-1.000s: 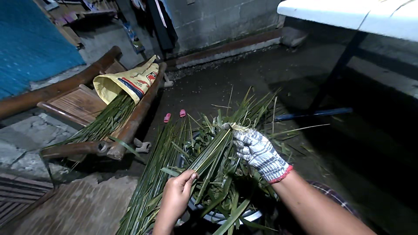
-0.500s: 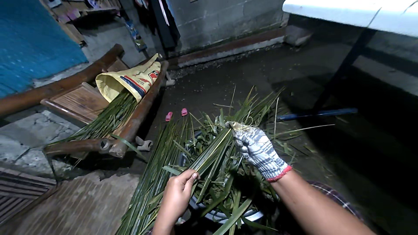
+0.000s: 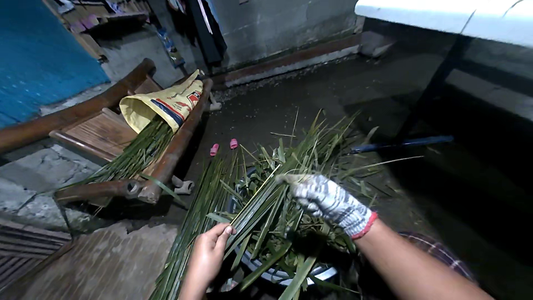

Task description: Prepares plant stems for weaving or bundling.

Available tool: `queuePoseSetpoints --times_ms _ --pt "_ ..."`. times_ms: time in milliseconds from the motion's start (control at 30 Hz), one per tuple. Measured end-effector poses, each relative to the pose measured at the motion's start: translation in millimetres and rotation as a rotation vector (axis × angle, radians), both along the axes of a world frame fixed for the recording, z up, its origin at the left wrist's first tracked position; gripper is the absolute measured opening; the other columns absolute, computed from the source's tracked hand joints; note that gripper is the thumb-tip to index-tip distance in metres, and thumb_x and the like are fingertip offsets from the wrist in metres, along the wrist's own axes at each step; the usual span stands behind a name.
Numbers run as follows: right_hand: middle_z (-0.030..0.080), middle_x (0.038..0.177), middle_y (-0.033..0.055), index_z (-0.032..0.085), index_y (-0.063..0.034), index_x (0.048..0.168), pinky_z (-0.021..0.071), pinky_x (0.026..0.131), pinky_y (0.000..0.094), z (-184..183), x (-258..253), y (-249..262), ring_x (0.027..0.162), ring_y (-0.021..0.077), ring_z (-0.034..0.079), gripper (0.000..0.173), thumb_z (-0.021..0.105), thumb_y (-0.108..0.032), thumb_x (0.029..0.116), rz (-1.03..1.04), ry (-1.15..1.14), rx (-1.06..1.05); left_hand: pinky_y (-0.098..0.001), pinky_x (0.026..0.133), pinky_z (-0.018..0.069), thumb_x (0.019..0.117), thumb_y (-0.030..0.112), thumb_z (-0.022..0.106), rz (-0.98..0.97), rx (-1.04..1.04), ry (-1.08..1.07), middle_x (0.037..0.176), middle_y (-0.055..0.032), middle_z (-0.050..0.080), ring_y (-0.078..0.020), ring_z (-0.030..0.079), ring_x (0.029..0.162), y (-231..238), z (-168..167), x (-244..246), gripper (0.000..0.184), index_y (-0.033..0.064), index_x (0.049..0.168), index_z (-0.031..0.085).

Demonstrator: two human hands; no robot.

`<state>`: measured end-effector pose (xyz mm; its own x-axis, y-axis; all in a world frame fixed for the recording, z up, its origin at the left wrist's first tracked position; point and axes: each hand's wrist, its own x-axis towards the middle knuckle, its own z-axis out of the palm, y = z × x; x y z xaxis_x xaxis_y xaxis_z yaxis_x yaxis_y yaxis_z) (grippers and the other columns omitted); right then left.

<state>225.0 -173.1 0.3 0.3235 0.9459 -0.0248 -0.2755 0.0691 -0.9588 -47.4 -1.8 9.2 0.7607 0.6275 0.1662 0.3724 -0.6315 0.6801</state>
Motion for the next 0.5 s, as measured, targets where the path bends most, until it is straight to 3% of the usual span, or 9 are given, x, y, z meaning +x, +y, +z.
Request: queuePoseSetpoints --times_ms 200,367,500 --pt "0.052 0.069 -0.0057 0.051 -0.0152 0.144 0.0390 0.041 0.0163 -10 -39 17 0.047 0.0022 0.045 0.047 0.058 -0.015 0.0975 0.171 0.170 0.078 -0.0156 0.072 0.0512 0.1029 0.018 0.050 -0.049 0.005 -0.046 0.088 0.0101 0.072 0.0067 0.062 0.078 -8 0 19 0.026 0.0130 0.097 0.075" --pt "0.059 0.078 -0.0042 0.055 -0.0140 0.143 0.0398 0.041 0.0160 -9 -52 21 0.048 0.0014 0.045 0.043 0.057 -0.013 0.1002 0.123 0.210 0.075 -0.0166 0.073 0.0527 0.1021 0.020 0.052 -0.053 0.037 -0.054 0.088 0.0094 0.073 0.0071 0.064 0.078 -12 -3 28 0.025 0.0132 0.097 0.076" --pt "0.057 0.074 -0.0068 0.059 -0.0117 0.137 0.0397 0.041 0.0149 3 -52 20 0.047 0.0000 0.045 0.038 0.053 -0.011 0.0998 0.065 0.211 0.073 -0.0152 0.074 0.0535 0.1019 0.020 0.054 -0.050 0.061 -0.094 0.090 0.0095 0.074 0.0076 0.065 0.080 -13 -6 27 0.024 0.0132 0.098 0.077"
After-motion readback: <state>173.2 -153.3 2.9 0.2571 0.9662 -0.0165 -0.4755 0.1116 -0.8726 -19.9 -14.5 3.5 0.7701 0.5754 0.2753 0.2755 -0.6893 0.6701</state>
